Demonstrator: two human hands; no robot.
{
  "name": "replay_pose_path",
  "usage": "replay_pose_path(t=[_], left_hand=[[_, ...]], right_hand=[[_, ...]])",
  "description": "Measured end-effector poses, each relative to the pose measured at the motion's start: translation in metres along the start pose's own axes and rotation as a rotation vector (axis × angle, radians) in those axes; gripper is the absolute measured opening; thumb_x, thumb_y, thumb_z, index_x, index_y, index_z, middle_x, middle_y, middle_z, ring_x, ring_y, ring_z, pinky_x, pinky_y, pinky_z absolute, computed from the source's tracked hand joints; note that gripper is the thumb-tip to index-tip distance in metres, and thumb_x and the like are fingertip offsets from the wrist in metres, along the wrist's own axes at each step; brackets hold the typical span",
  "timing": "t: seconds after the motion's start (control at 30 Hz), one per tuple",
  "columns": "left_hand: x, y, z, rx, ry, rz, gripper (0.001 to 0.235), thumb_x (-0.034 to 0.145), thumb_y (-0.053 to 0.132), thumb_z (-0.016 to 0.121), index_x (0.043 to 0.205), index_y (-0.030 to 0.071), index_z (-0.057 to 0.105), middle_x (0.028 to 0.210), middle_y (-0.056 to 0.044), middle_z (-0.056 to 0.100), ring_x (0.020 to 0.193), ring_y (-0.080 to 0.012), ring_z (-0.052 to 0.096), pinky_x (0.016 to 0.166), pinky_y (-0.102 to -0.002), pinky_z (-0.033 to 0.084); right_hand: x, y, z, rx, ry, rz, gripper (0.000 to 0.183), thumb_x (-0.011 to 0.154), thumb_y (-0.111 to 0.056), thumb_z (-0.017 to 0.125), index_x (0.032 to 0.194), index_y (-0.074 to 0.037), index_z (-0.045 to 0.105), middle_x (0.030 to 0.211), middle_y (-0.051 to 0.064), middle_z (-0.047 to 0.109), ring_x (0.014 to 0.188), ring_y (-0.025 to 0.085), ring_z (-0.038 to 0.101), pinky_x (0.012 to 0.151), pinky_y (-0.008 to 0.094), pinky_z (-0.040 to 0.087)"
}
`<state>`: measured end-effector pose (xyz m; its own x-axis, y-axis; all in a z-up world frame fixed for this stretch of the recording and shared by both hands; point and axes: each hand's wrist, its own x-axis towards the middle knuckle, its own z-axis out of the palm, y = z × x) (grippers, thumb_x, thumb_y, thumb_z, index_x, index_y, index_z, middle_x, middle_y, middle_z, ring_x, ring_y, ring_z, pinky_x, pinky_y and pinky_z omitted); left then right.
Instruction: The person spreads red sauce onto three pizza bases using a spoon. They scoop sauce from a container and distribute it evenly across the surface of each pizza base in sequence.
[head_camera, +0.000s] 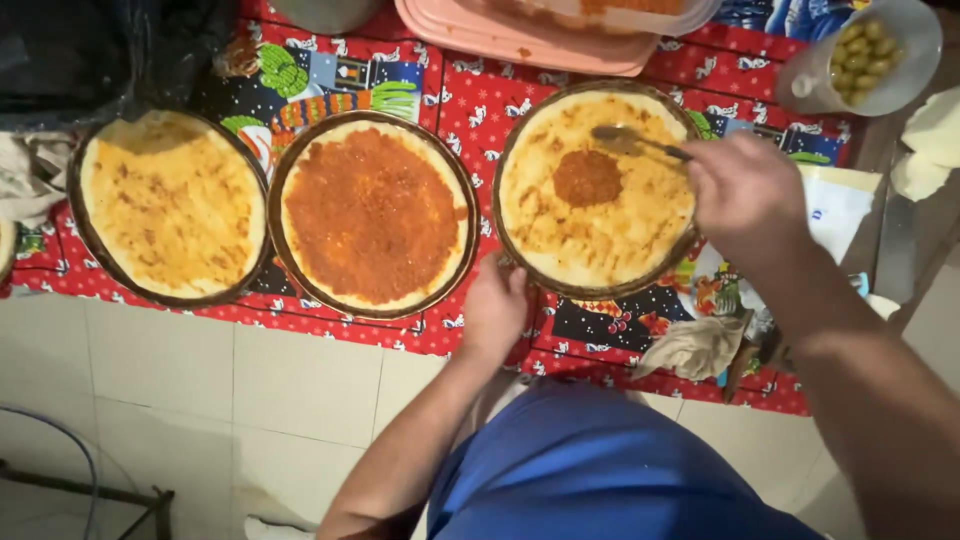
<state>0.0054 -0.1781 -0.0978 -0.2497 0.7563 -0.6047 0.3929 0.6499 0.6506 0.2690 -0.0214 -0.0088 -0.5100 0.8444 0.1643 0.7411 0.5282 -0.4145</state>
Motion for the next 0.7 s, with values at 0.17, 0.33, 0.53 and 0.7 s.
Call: replay_pose_path(t=[0.17,0.33,0.53,0.7], left_hand=[[0.01,0.013,0.015,-0.223,0.047,-0.1,0.035,0.097,0.012,0.05,0.13,0.0,0.046,0.117,-0.023,0.072,0.105,-0.0417,0.071,0.089,-0.052,0.059],[0.04,0.011,0.01,0.061,0.068,-0.034,0.031,0.094,0.013,0.051,0.125,0.011,0.045,0.105,-0.028,0.07,0.102,-0.052,0.069,0.088,-0.061,0.056],[0.072,0.023,0.008,0.265,0.105,0.22,0.059,0.085,0.006,0.059,0.142,0.001,0.043,0.104,-0.024,0.07,0.1,-0.0432,0.073,0.085,-0.053,0.06],[0.097,0.019,0.006,0.301,0.058,0.275,0.066,0.088,0.009,0.058,0.15,0.003,0.037,0.112,-0.026,0.067,0.1,-0.0461,0.072,0.086,-0.055,0.061]], right_hand=[[-0.01,-0.025,0.009,0.248,-0.267,0.763,0.029,0.11,-0.018,0.05,0.123,-0.003,0.071,0.096,0.012,0.067,0.079,0.023,0.058,0.061,0.038,0.048],[-0.06,-0.001,0.094,0.081,-0.194,0.624,0.021,0.108,-0.037,0.064,0.112,-0.022,0.077,0.093,0.012,0.074,0.1,0.037,0.07,0.092,0.05,0.052],[-0.048,-0.027,0.054,0.119,-0.273,0.652,0.033,0.111,-0.032,0.053,0.112,-0.006,0.074,0.1,0.028,0.071,0.104,0.054,0.063,0.093,0.063,0.046],[-0.057,-0.028,0.085,0.103,-0.352,0.485,0.039,0.109,-0.035,0.048,0.121,-0.009,0.074,0.109,0.02,0.073,0.106,0.046,0.067,0.094,0.058,0.051]])
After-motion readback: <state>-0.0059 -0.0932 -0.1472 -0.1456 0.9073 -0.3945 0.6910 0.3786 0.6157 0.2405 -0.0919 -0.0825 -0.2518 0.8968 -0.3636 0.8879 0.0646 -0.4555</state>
